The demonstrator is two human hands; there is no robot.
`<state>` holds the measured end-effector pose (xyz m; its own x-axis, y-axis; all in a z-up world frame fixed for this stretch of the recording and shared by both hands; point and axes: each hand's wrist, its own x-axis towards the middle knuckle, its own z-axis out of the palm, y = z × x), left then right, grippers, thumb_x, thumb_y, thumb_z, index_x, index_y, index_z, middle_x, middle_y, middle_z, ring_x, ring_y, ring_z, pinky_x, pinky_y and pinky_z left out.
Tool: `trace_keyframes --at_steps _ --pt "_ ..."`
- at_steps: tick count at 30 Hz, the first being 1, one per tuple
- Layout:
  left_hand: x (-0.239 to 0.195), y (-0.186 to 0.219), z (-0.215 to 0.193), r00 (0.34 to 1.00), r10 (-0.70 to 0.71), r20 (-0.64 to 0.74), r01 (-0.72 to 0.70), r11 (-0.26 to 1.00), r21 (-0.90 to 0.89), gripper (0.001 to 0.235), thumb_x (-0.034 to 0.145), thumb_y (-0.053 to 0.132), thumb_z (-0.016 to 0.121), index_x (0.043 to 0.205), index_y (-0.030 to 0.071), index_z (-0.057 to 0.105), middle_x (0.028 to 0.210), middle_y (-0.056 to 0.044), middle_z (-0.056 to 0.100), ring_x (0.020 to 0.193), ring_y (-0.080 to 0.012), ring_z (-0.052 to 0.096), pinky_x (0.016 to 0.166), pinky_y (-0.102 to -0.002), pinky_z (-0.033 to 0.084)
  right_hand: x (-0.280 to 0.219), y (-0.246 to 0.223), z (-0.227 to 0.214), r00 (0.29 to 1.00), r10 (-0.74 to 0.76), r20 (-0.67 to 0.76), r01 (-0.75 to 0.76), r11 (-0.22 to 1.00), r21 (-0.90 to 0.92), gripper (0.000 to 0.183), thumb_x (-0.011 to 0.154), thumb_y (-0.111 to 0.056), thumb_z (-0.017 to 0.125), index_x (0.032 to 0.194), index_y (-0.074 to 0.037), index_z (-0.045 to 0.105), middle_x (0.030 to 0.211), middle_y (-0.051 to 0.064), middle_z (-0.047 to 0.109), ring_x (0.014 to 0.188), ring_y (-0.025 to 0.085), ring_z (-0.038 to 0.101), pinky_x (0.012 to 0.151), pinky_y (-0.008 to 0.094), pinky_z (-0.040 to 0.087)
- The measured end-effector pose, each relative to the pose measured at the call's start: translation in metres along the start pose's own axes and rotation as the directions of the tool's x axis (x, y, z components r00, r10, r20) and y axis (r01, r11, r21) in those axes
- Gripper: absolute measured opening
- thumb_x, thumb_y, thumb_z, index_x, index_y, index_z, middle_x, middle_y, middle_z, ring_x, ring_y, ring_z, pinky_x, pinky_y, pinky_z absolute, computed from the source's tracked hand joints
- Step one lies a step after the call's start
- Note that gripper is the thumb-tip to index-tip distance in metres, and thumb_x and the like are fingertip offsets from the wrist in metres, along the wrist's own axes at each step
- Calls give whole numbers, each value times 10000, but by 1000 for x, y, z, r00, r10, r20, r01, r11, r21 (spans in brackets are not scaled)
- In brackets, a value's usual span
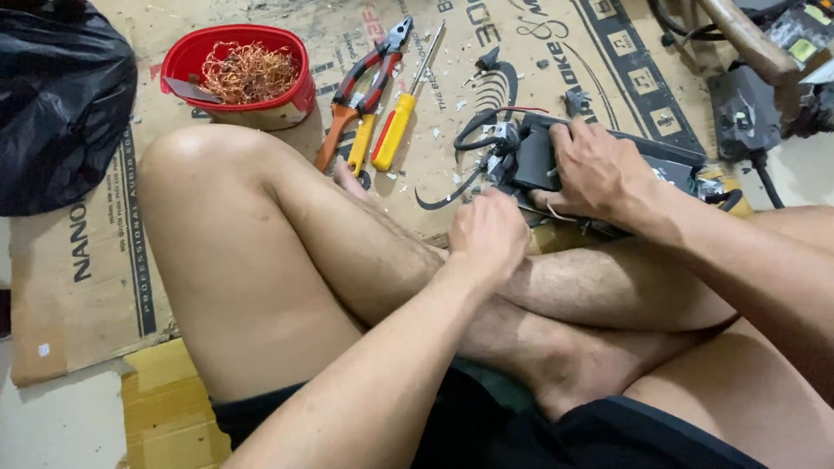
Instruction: The person sits on the floor and uses a screwdriver to work on a black electronic device held in their lap. They manipulate wires and components within the device's casing while various tools and a container of copper wire are visible nearby.
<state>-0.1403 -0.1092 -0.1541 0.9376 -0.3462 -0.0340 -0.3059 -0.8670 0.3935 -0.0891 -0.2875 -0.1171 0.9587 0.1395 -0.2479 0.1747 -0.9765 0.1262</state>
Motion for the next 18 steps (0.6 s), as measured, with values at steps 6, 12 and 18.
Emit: trace_keyframes --at_steps 6,12,18 --pt "39 0 -27 857 -359 370 388 922 -2 467 1000 394 425 1020 74 764 911 -154 759 969 -369 747 739 -595 603 12 2 14 998 24 -51 -28 997 -68 916 765 -772 631 1319 -49 532 1158 128 632 1151 284 668 837 474 636" --pt "6 18 -42 856 -415 307 470 873 -132 556 1044 396 363 1014 -7 745 959 -244 742 986 -431 728 776 -611 596 9 -6 -3 999 9 -31 -14 985 -174 887 825 -787 570 1310 -45 583 1151 131 693 1163 263 698 852 429 635" --pt "-9 29 -100 813 -412 411 531 815 -232 610 1035 411 318 1122 -38 722 1133 -266 723 1166 -443 660 975 -600 519 16 10 -1 999 -32 -1 32 989 -146 874 842 -813 488 1278 -62 578 1086 118 700 1098 263 724 825 399 627"
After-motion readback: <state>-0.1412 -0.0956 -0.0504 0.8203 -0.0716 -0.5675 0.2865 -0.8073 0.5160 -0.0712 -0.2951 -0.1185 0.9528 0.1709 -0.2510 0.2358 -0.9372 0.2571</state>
